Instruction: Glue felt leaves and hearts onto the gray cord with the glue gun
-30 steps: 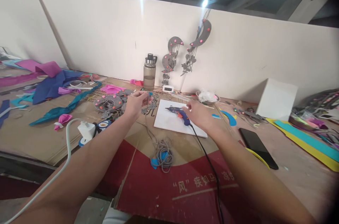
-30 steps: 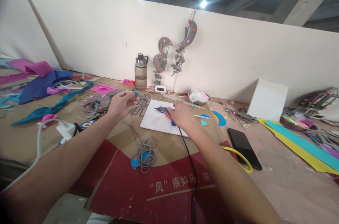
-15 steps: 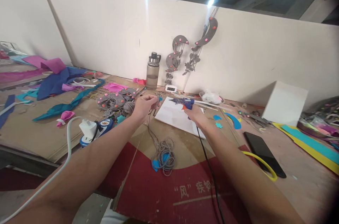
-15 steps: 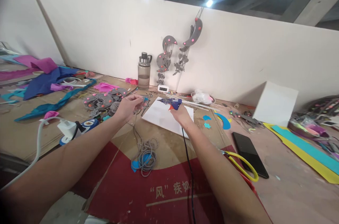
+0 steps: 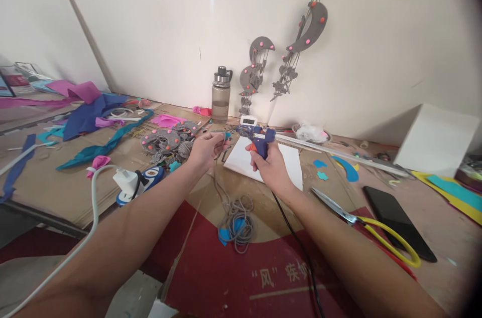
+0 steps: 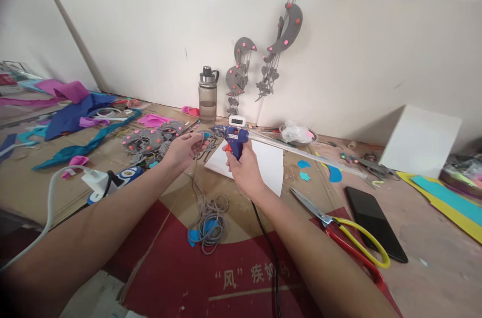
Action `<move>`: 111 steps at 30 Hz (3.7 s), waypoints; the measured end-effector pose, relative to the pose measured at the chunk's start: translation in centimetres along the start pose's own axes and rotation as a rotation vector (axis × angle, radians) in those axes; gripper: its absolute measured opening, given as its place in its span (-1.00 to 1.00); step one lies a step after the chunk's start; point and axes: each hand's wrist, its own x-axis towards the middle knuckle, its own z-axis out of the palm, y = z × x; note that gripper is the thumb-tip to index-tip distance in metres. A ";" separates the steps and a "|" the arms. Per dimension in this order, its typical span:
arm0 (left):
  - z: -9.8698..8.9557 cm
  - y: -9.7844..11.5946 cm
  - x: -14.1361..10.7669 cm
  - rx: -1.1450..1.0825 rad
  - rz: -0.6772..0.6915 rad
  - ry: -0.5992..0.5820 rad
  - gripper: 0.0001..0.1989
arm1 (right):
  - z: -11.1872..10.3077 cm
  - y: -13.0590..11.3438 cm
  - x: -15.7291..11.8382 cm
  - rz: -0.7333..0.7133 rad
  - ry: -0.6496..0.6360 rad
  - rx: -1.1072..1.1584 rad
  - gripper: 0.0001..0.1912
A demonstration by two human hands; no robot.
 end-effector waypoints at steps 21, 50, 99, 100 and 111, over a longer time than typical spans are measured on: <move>0.4 -0.4 -0.3 0.058 0.168 -0.024 -0.78 | -0.1 -1.0 -0.8 -0.083 -0.013 -0.512 -0.68; 0.4 -0.2 -0.3 0.073 0.179 -0.015 -0.79 | 0.1 -0.6 -0.9 -0.123 -0.013 -0.546 -0.65; 1.2 0.2 -2.7 0.930 0.856 -0.091 -0.93 | 2.1 -0.7 -0.2 0.162 -0.056 0.327 -0.63; 1.3 0.2 -2.7 0.942 0.856 -0.113 -0.92 | 2.5 -1.0 -0.3 0.205 -0.068 0.411 -0.61; 2.1 0.3 -3.3 0.668 0.488 -0.084 -0.92 | 1.0 -1.0 0.0 0.037 0.087 -0.120 -0.86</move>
